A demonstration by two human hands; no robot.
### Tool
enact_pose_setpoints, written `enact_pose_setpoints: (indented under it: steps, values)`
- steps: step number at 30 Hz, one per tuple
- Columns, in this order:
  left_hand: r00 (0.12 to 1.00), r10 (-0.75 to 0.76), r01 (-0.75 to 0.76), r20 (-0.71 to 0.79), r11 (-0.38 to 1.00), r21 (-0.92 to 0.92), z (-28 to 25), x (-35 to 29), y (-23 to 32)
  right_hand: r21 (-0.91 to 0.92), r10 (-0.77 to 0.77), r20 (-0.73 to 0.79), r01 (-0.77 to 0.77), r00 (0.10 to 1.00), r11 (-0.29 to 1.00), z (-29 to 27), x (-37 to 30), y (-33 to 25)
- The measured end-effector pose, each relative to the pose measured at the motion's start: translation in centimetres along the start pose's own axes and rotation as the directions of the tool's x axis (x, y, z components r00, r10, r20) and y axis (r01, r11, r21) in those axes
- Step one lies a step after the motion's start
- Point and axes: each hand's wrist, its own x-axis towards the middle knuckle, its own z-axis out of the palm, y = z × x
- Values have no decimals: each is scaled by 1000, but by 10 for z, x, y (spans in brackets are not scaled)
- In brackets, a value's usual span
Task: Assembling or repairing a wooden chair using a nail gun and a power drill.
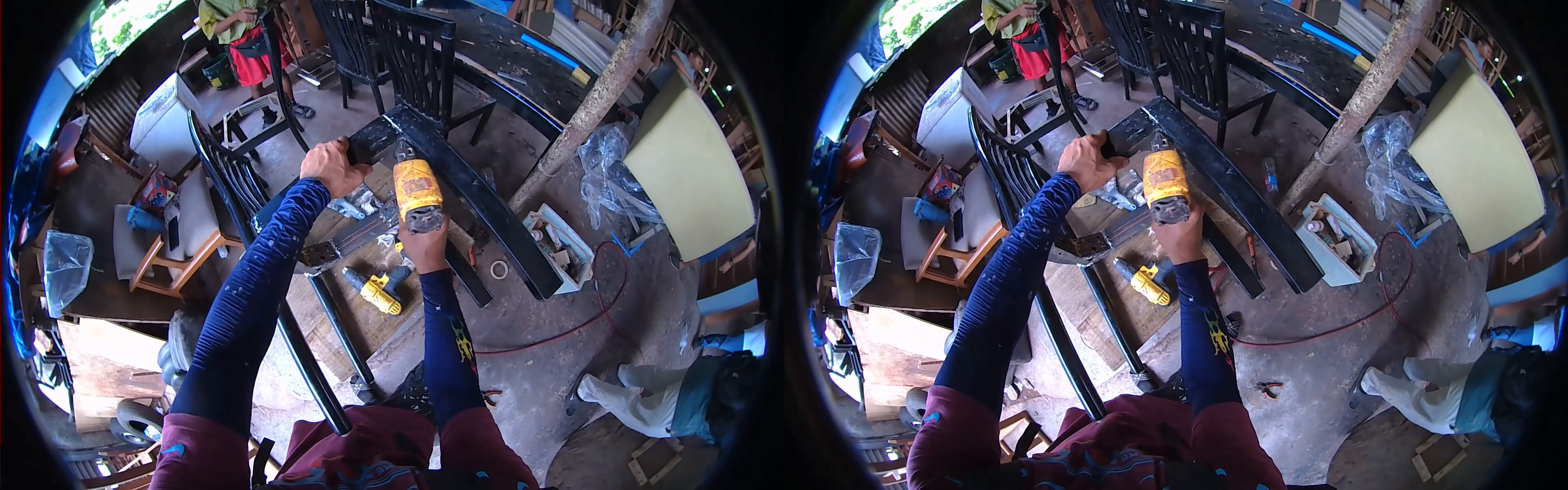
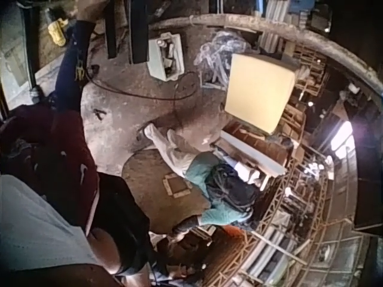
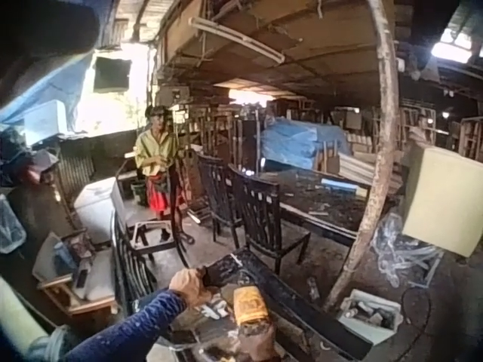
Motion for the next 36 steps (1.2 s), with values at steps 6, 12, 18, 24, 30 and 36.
enact_pose_setpoints:
  steps: [6, 12, 18, 24, 30, 36]
  values:
    - [1000, -9, 9, -1, 999, 45, -2, -1, -5, 19, 3, -22, -3, 1000, 1000, -9, 8, -30]
    - [999, -29, 27, 32, 999, 42, 0, -2, 3, 244, 315, 39, -314, 948, 918, -10, 14, -68]
    - [1000, -23, 22, 11, 998, 64, 0, -2, -1, 167, 246, 41, -249, 968, 954, -4, 12, -78]
    - [1000, -18, 18, 1, 998, 68, 2, -2, -6, 227, 337, 78, -346, 938, 910, -4, 17, -94]
    - [1000, 2, -2, 0, 996, 84, 4, 0, -1, 130, 338, -5, -335, 941, 933, 3, 11, -65]
    - [1000, 15, -13, -20, 996, 88, 5, -1, 1, 122, 303, 7, -302, 953, 945, -4, 16, -71]
